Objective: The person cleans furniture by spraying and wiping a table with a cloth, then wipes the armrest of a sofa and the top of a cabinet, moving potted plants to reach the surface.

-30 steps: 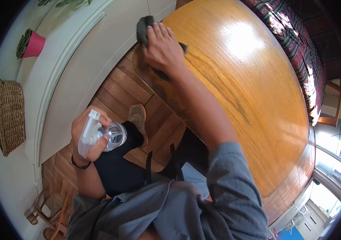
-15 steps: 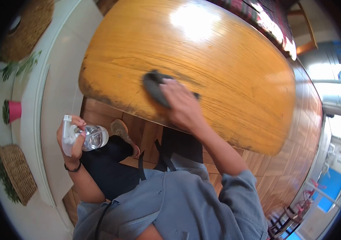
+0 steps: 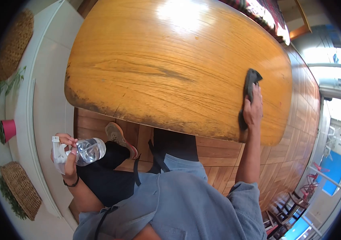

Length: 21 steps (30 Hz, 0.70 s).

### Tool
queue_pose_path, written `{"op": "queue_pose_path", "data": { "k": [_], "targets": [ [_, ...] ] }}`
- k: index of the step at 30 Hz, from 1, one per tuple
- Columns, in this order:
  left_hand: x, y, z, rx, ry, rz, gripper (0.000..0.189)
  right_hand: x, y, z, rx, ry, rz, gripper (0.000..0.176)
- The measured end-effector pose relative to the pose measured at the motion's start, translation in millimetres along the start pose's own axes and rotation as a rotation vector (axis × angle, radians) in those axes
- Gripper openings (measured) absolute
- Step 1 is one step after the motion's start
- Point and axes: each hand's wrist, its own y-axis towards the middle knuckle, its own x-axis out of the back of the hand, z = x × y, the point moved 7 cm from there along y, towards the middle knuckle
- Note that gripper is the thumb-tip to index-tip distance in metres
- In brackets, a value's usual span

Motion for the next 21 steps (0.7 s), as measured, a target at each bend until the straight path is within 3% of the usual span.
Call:
{"op": "queue_pose_path", "data": {
  "k": [8, 11, 15, 17, 21],
  "targets": [
    [55.7, -17.8, 7.1, -0.036, -0.002, -0.303, 0.026, -101.4, 99.7, 255.1, 0.45, 0.046, 0.123, 0.06],
    [61.8, -21.5, 7.1, -0.068, 0.078, -0.287, 0.026, -139.6, 112.5, 364.4, 0.584, 0.043, 0.213, 0.065],
    [68.5, -23.3, 4.1, -0.069, 0.105, -0.29, 0.026, -190.7, 126.6, 489.6, 0.748, 0.143, 0.146, 0.062],
    [70.4, -22.8, 2.2, -0.076, 0.103, -0.309, 0.026, -208.2, 129.7, 539.9, 0.816, 0.213, 0.01, 0.061],
    [66.0, -14.9, 1.1, -0.11, 0.098, -0.323, 0.025, -222.1, 134.5, 584.0, 0.816, 0.27, -0.012, 0.059]
  ]
}}
